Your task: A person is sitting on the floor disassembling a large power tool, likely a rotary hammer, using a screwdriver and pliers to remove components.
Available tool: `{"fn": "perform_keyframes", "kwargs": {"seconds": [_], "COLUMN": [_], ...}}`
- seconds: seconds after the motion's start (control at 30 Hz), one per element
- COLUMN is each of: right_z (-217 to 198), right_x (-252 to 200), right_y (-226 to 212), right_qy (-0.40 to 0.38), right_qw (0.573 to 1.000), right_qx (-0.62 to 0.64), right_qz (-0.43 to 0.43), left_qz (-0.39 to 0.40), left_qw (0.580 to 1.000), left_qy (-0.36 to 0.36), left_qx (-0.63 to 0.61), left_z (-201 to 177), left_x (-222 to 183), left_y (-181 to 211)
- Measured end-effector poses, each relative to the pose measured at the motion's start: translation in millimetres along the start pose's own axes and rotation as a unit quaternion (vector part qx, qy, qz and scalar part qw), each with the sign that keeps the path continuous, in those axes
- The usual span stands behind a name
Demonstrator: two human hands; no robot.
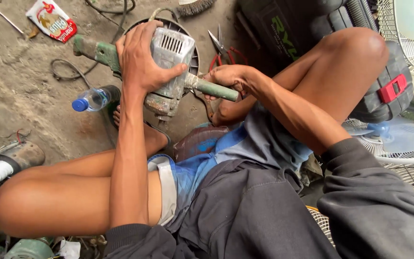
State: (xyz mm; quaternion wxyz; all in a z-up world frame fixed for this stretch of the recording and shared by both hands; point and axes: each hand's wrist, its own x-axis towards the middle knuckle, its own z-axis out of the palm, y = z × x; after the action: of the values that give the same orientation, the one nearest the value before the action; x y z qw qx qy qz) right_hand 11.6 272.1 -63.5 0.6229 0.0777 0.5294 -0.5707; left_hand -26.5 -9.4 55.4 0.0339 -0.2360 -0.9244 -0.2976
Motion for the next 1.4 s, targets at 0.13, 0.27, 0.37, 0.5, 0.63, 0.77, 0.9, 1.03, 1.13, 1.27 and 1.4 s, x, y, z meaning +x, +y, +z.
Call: {"fn": "perform_keyframes", "kwargs": {"seconds": [0.13, 0.27, 0.37, 0.5, 0.63, 0.77, 0.9, 1.03, 1.13, 1.27, 1.4], "right_z": [-16, -9, 66, 177, 136, 92, 12, -25, -25, 20, 17], "right_x": [51, 42, 53, -15, -32, -151, -166, -138, -106, -101, -101], "right_y": [72, 97, 121, 108, 58, -48, -77, -93, -88, -108, -112], "right_qy": [-0.042, -0.091, 0.119, -0.195, 0.049, 0.162, 0.187, 0.25, 0.245, 0.138, 0.153], "right_qw": [0.977, 0.911, 0.977, 0.968, 0.842, 0.806, 0.808, 0.725, 0.704, 0.766, 0.763], "right_qx": [0.21, 0.4, 0.161, 0.113, -0.476, -0.557, -0.539, -0.548, -0.568, -0.5, -0.512], "right_qz": [0.003, -0.036, -0.068, -0.106, -0.248, -0.115, -0.147, -0.333, -0.349, -0.379, -0.363], "left_qz": [-0.013, -0.02, -0.041, -0.101, -0.08, -0.094, -0.089, -0.069, -0.068, -0.093, -0.105], "left_qw": [1.0, 0.999, 0.998, 0.99, 0.988, 0.989, 0.987, 0.989, 0.989, 0.989, 0.988], "left_qy": [0.005, 0.019, 0.031, 0.101, 0.131, 0.111, 0.125, 0.123, 0.122, 0.108, 0.103], "left_qx": [0.011, 0.033, 0.019, 0.008, -0.016, 0.034, 0.038, 0.051, 0.047, 0.043, 0.037], "left_z": [3, 12, 8, 24, 26, 25, 27, 23, 22, 24, 26], "left_x": [-6, 2, 1, -22, 2, -4, -12, -8, -6, -12, -13], "left_y": [2, -4, 3, -15, -26, -6, 0, 1, 5, 4, 3]}}
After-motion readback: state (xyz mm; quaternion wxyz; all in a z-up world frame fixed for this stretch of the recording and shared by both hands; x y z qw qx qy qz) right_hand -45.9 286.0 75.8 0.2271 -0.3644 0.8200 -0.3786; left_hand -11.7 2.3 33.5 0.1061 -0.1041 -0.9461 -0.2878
